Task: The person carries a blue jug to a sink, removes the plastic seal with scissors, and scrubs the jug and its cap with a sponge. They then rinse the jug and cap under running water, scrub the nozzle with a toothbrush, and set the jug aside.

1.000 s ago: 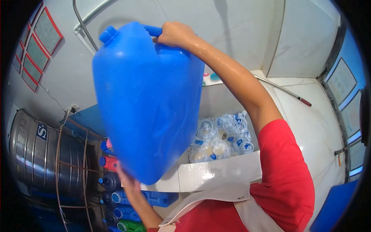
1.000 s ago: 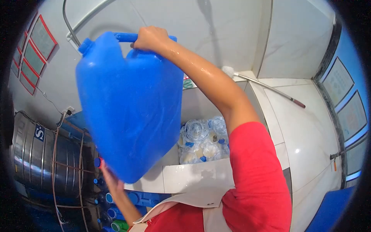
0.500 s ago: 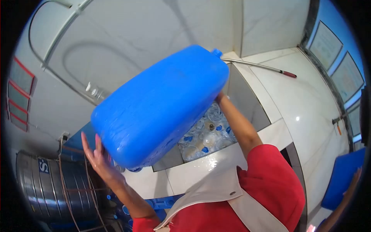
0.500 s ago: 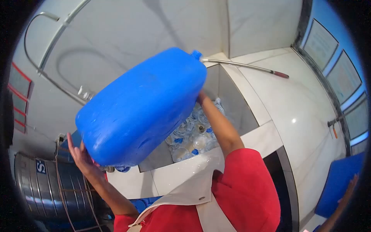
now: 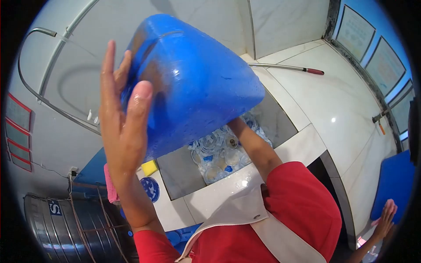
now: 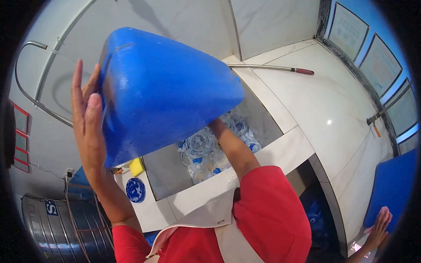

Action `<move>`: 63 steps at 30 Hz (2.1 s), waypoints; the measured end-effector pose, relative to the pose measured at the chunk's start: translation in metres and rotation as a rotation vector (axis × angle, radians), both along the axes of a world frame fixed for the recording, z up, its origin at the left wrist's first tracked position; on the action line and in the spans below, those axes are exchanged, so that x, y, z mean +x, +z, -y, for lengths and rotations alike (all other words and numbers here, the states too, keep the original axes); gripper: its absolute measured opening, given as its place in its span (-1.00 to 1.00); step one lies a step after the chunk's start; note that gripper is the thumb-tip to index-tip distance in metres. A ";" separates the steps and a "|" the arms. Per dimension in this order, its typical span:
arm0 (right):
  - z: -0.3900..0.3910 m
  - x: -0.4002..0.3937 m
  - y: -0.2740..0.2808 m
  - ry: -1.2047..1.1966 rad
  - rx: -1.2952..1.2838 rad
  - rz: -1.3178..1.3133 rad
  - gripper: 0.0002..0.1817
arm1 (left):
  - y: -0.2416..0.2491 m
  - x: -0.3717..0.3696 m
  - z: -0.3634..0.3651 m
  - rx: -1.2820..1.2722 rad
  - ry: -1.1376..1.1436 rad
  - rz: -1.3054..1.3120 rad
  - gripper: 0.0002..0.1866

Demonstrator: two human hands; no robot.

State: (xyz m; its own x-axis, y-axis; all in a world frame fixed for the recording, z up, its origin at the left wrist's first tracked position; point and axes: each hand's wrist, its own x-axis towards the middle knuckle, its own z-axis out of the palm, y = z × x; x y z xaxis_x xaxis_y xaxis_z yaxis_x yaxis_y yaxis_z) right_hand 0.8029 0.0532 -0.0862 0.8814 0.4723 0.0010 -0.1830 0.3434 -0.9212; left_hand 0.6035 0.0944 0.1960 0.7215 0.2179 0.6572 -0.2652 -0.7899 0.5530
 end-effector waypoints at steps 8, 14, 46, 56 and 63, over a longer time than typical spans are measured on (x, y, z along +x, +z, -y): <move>0.088 0.085 -0.024 0.010 -0.122 0.043 -0.59 | -0.055 -0.072 -0.094 -0.352 0.308 -0.057 -0.36; 0.032 0.022 0.061 -0.387 -0.929 1.017 -0.53 | -0.134 -0.032 -0.106 -0.276 0.247 -0.261 -0.47; -0.171 0.005 0.109 1.013 -0.737 0.248 -0.78 | -0.274 0.089 -0.196 -0.598 -0.284 -0.447 -0.58; -0.182 0.011 0.089 0.946 -0.664 0.430 -0.85 | -0.302 0.054 -0.183 -0.134 0.089 -0.709 -0.37; -0.180 0.011 0.091 0.801 -0.795 0.690 -0.82 | -0.302 0.022 -0.161 -0.557 0.175 -0.799 -0.46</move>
State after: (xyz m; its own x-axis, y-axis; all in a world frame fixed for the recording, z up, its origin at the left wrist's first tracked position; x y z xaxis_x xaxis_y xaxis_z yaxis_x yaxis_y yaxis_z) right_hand 0.8139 0.2337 0.0044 0.2907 0.9391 -0.1832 0.5035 -0.3129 -0.8053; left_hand 0.6257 0.2557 -0.1056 0.8363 0.4938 -0.2381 0.4438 -0.3549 0.8229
